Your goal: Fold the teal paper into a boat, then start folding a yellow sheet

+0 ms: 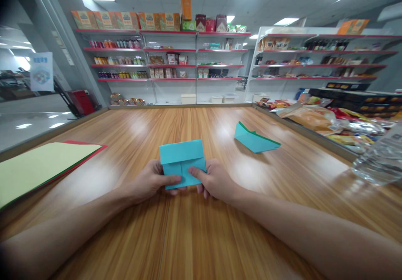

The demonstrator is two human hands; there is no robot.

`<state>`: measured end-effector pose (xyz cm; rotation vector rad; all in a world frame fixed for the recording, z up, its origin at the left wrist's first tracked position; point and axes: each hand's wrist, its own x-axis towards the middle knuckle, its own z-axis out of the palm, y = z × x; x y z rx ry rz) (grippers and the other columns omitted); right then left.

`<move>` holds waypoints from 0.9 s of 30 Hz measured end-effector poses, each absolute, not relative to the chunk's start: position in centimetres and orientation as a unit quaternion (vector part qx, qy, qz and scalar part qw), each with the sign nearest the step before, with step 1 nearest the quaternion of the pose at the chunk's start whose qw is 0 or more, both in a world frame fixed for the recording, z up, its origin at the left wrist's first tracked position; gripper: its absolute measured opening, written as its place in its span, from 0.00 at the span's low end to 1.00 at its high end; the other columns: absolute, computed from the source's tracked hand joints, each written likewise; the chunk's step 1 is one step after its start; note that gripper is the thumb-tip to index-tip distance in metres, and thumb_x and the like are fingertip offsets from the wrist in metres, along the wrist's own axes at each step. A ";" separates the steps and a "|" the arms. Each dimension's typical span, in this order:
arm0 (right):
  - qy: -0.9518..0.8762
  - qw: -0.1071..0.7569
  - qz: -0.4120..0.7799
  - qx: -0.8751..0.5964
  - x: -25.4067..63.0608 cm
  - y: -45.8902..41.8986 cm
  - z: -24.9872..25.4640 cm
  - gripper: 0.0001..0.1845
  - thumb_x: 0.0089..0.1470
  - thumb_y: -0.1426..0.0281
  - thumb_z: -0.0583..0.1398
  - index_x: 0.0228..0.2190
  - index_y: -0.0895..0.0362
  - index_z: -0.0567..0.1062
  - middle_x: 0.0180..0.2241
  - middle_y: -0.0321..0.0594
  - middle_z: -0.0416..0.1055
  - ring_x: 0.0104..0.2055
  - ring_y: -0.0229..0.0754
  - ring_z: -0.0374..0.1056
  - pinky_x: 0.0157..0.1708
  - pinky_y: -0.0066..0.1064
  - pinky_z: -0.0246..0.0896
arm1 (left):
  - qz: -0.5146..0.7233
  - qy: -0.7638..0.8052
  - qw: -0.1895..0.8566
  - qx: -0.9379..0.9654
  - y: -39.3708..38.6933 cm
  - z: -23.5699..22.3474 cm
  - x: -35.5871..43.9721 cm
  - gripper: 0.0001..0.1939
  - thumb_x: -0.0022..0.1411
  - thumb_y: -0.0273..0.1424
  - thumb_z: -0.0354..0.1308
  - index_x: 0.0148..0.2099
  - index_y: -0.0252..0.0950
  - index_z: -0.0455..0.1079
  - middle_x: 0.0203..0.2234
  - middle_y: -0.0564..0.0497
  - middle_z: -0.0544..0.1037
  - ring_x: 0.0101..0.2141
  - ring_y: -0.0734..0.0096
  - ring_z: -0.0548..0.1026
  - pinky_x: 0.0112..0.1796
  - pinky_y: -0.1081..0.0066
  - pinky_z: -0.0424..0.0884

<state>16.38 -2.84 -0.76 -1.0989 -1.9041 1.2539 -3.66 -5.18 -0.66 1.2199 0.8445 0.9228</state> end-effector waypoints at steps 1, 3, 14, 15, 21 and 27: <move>-0.713 0.297 0.478 -0.418 16.4 -2.7 -0.8 0.27 0.53 0.49 0.56 0.17 0.59 0.66 0.12 0.35 0.65 0.10 0.31 0.59 0.05 0.18 0.46 | 0.417 0.388 0.618 0.541 -5.2 -0.7 -3.6 0.13 0.48 0.34 0.68 0.35 0.32 0.76 0.29 0.44 0.80 0.28 0.63 0.78 0.27 0.70 0.74; -0.705 0.294 0.487 -0.424 16.3 -2.5 -0.8 0.27 0.52 0.49 0.56 0.17 0.59 0.66 0.12 0.34 0.64 0.09 0.31 0.58 0.05 0.18 0.45 | 0.425 0.427 0.574 0.555 -5.3 -1.0 -3.4 0.13 0.49 0.37 0.67 0.32 0.31 0.74 0.24 0.44 0.79 0.24 0.62 0.78 0.24 0.69 0.73; -0.752 0.243 0.459 -0.405 15.7 -3.6 -0.8 0.27 0.56 0.52 0.54 0.15 0.59 0.65 0.12 0.35 0.64 0.11 0.30 0.59 0.09 0.19 0.49 | 0.594 0.400 0.511 0.476 -4.1 -1.1 -3.4 0.26 0.53 0.54 0.57 0.32 0.33 0.69 0.21 0.51 0.72 0.21 0.73 0.67 0.23 0.75 0.62; -0.758 0.224 0.466 -0.397 15.5 -3.7 -0.7 0.27 0.56 0.53 0.54 0.16 0.59 0.66 0.13 0.35 0.65 0.12 0.30 0.60 0.10 0.18 0.50 | 0.599 0.440 0.461 0.485 -4.0 -1.1 -3.5 0.25 0.54 0.54 0.57 0.27 0.33 0.67 0.18 0.54 0.68 0.19 0.76 0.63 0.21 0.76 0.59; -0.743 0.130 0.540 -0.374 14.9 -4.9 0.0 0.26 0.57 0.55 0.53 0.18 0.61 0.69 0.15 0.37 0.67 0.14 0.31 0.63 0.11 0.17 0.54 | 0.576 0.558 0.199 0.563 -4.3 0.2 -4.1 0.28 0.59 0.52 0.52 0.18 0.36 0.55 0.14 0.58 0.54 0.18 0.77 0.53 0.20 0.73 0.48; -0.741 0.132 0.567 -0.336 15.0 -5.7 -0.2 0.23 0.56 0.54 0.54 0.23 0.61 0.70 0.14 0.35 0.67 0.12 0.31 0.61 0.10 0.18 0.54 | 0.585 0.529 0.295 0.539 -3.6 -0.3 -4.7 0.30 0.53 0.56 0.55 0.17 0.37 0.51 0.13 0.59 0.52 0.16 0.78 0.50 0.19 0.73 0.45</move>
